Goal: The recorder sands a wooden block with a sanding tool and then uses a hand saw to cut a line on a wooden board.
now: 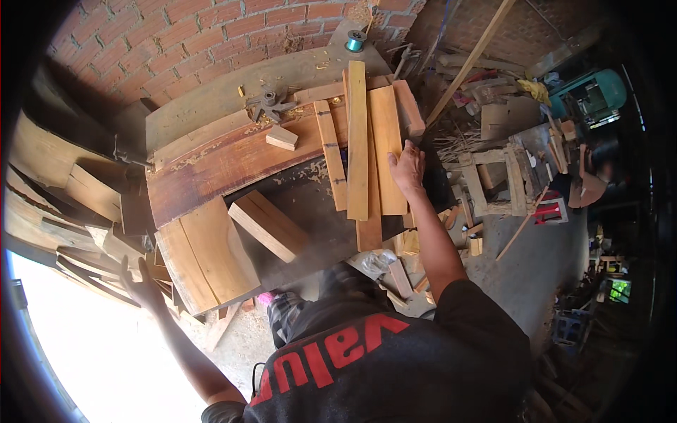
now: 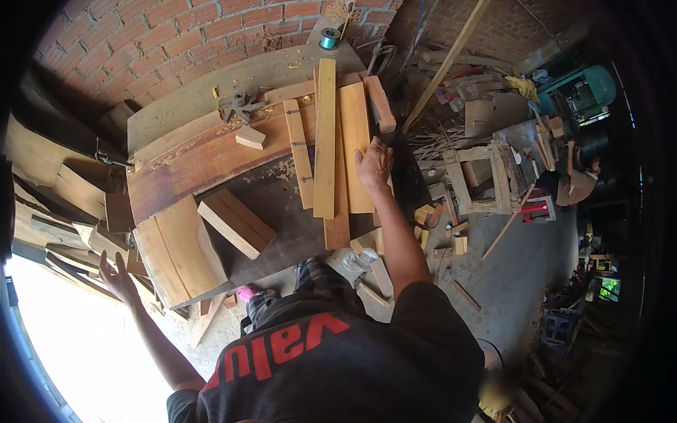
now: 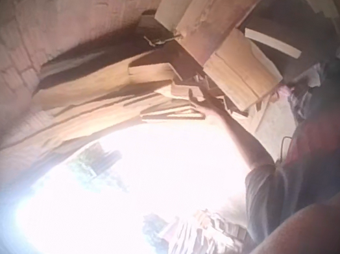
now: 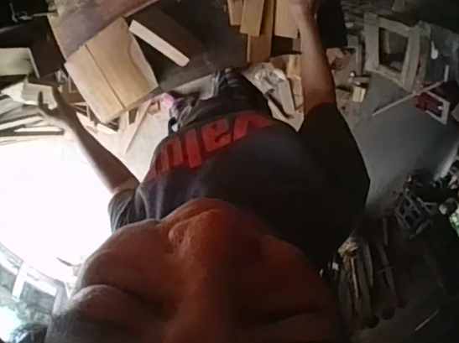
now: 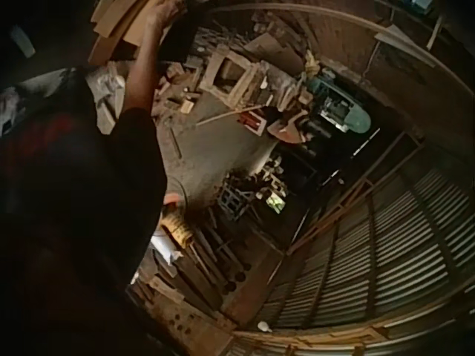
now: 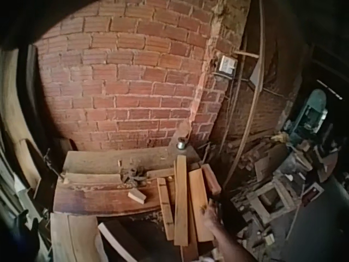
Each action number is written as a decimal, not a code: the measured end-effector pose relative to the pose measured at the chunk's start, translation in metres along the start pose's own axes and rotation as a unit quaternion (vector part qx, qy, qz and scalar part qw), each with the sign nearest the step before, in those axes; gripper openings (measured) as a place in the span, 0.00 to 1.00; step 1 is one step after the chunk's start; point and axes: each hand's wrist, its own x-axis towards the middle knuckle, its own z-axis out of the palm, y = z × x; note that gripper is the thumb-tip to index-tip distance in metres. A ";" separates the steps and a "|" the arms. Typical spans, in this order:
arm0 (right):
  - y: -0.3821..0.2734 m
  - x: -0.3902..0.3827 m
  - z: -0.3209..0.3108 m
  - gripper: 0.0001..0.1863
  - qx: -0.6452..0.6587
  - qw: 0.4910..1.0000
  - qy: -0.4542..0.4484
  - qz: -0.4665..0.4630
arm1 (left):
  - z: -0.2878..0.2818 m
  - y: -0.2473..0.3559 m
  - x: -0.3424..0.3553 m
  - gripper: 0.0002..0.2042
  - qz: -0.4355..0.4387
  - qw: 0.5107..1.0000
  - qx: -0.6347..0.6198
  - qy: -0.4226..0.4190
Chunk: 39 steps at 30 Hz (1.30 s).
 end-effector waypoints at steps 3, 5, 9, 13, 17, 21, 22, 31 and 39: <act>-0.008 0.015 0.005 0.23 0.012 0.995 -0.069 0.075 | 0.027 0.114 -0.031 0.19 0.027 0.991 -0.102 -0.088; -0.026 0.013 0.003 0.22 0.046 0.991 -0.100 0.081 | 0.059 0.172 -0.059 0.19 0.075 0.972 -0.154 -0.163; -0.067 -0.011 -0.001 0.16 0.106 0.992 -0.067 0.004 | 0.131 0.246 -0.124 0.21 0.060 0.900 -0.231 -0.364; -0.080 -0.036 0.000 0.17 0.193 0.981 -0.028 -0.011 | 0.182 0.283 -0.182 0.24 0.066 0.857 -0.196 -0.473; -0.074 -0.044 -0.003 0.19 0.190 0.980 -0.021 -0.057 | 0.199 0.307 -0.224 0.35 0.133 0.845 -0.044 -0.516; -0.070 -0.035 -0.009 0.17 0.219 0.974 0.003 -0.065 | 0.205 0.325 -0.245 0.43 0.160 0.847 0.038 -0.506; -0.067 -0.029 -0.009 0.17 0.212 0.974 0.044 -0.060 | 0.206 0.327 -0.248 0.42 0.147 0.861 0.036 -0.486; 0.011 0.074 0.021 0.12 0.480 0.876 -0.014 0.042 | 0.207 0.316 -0.241 0.41 0.141 0.874 0.018 -0.465; -0.047 0.031 0.011 0.14 0.681 0.720 -0.122 0.050 | 0.209 0.328 -0.218 0.37 -0.259 0.703 -0.402 -0.526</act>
